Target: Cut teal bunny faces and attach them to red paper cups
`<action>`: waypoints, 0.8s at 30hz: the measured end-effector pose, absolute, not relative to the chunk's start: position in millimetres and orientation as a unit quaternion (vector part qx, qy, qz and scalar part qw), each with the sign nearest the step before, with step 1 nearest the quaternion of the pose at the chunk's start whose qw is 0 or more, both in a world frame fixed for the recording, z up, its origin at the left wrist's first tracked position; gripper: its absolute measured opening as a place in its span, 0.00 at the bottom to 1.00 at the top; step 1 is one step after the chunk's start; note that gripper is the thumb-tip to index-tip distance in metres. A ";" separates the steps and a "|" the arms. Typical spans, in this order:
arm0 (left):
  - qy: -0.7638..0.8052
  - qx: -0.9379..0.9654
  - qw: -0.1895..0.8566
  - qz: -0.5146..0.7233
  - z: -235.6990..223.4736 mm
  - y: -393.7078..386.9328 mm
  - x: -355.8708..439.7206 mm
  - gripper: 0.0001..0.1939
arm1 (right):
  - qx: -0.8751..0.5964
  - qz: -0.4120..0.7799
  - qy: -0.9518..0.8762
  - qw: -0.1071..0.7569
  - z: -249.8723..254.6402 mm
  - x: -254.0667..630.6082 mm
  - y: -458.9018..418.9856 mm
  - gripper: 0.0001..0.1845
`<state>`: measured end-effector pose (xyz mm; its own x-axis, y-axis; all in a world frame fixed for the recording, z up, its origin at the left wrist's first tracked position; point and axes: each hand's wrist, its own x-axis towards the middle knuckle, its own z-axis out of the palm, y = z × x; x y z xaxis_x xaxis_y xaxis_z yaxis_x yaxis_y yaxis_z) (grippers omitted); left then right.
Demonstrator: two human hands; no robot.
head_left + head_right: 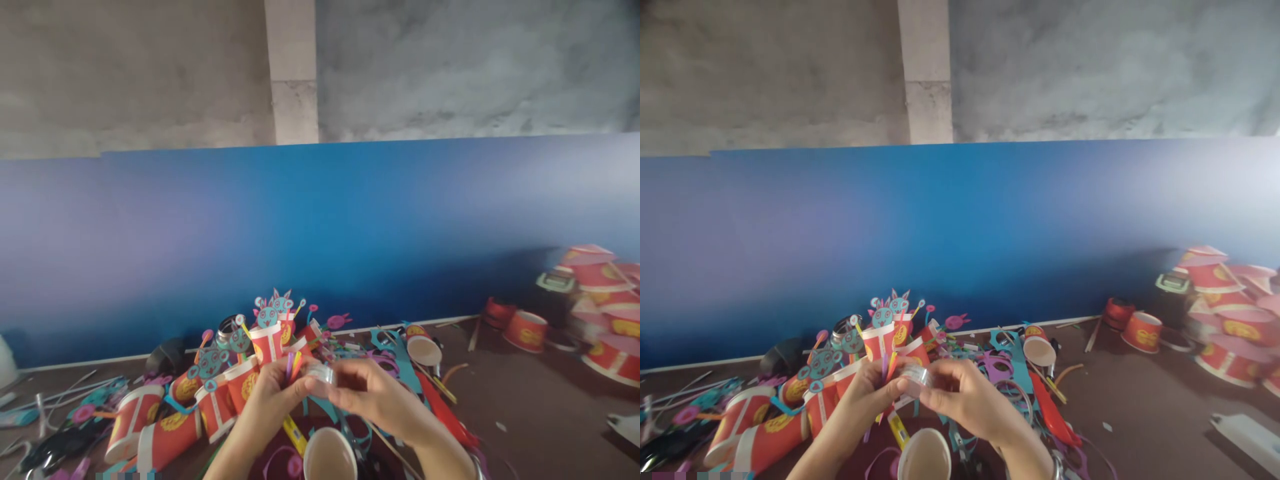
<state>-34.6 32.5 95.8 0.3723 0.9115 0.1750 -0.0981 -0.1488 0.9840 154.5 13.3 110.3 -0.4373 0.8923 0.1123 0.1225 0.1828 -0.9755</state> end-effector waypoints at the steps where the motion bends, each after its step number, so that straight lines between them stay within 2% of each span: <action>1: 0.332 0.601 0.564 0.458 94.0 33.3 -34.0 0.23 | -0.405 0.468 -0.686 0.382 109.2 154.2 14.6 0.11; 3: 0.333 0.593 0.556 0.478 91.2 34.1 -32.5 0.26 | -0.447 0.374 -0.705 0.404 106.5 151.6 16.9 0.09; 6: 0.395 0.606 0.487 0.489 90.0 32.3 -28.7 0.19 | -0.470 0.267 -0.723 0.430 103.6 146.2 17.6 0.05; 9: 0.452 0.619 0.408 0.497 91.9 28.4 -22.3 0.14 | -0.478 0.215 -0.736 0.428 104.6 142.5 15.2 0.04; 14: 0.473 0.633 0.347 0.506 94.4 23.7 -13.5 0.08 | -0.465 0.186 -0.757 0.420 110.8 139.7 10.8 0.06; 19: 0.480 0.649 0.341 0.482 89.1 25.1 -12.7 0.11 | -0.455 0.176 -0.764 0.423 110.4 138.4 9.3 0.08; 24: 0.485 0.690 0.288 0.454 79.8 29.1 -14.8 0.15 | -0.456 0.159 -0.768 0.420 105.9 138.2 10.0 0.08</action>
<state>-14.8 29.1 79.8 0.1175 0.9305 0.3469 0.4086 -0.3637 0.8371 138.2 10.0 105.9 -0.2306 0.8345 0.5004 0.5679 0.5330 -0.6272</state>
